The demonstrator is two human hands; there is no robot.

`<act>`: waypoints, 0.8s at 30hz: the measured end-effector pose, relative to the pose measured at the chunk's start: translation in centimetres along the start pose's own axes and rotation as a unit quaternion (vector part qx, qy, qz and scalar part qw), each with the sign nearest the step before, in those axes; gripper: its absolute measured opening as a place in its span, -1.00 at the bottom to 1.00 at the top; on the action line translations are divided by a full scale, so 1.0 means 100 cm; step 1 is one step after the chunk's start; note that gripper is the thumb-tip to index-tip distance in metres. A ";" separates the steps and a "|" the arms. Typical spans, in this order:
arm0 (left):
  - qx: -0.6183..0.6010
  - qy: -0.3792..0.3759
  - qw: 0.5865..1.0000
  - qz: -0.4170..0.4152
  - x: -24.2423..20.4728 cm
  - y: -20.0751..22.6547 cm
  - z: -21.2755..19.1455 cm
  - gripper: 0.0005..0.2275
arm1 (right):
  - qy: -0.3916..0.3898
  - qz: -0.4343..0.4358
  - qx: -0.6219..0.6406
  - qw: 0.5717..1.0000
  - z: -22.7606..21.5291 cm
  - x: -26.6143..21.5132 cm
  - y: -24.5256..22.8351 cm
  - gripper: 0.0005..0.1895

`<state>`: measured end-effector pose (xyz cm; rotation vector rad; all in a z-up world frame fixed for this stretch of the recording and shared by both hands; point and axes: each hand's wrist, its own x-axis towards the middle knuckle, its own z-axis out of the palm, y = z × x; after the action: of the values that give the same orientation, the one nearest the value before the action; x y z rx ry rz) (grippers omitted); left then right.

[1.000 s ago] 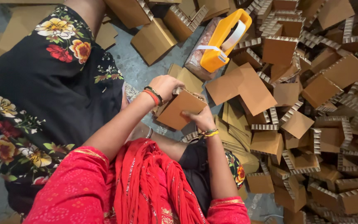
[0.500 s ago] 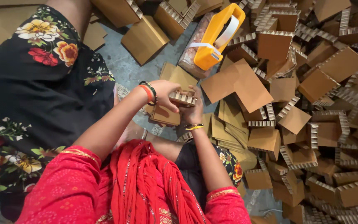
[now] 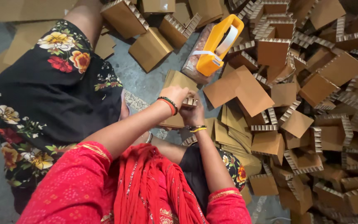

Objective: The person sits on the floor surrounded by cardboard pieces and assembles small boxes. They fold the cardboard flaps and secure them using a handheld tape dispenser. The person repeatedly picks up flat cardboard pieces, folds them into box shapes, and tapes the seams.

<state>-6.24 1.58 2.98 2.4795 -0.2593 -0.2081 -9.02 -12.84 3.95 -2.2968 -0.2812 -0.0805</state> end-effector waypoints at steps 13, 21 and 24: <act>-0.146 -0.196 0.956 -0.159 0.131 -0.018 0.025 -0.66 | 0.119 0.067 0.022 0.990 0.030 0.032 0.046 -0.58; 0.075 -0.125 0.989 -0.027 0.074 0.001 -0.025 -0.77 | 0.086 0.090 -0.007 0.992 0.017 0.033 0.022 -0.31; 0.073 -0.150 0.986 -0.023 0.076 0.006 -0.036 -0.76 | 0.098 0.080 0.017 0.992 0.018 0.032 0.016 -0.36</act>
<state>1.83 1.42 5.48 2.5948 -0.3533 -0.6051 -5.57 -11.99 2.08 -2.2491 0.0029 -0.2178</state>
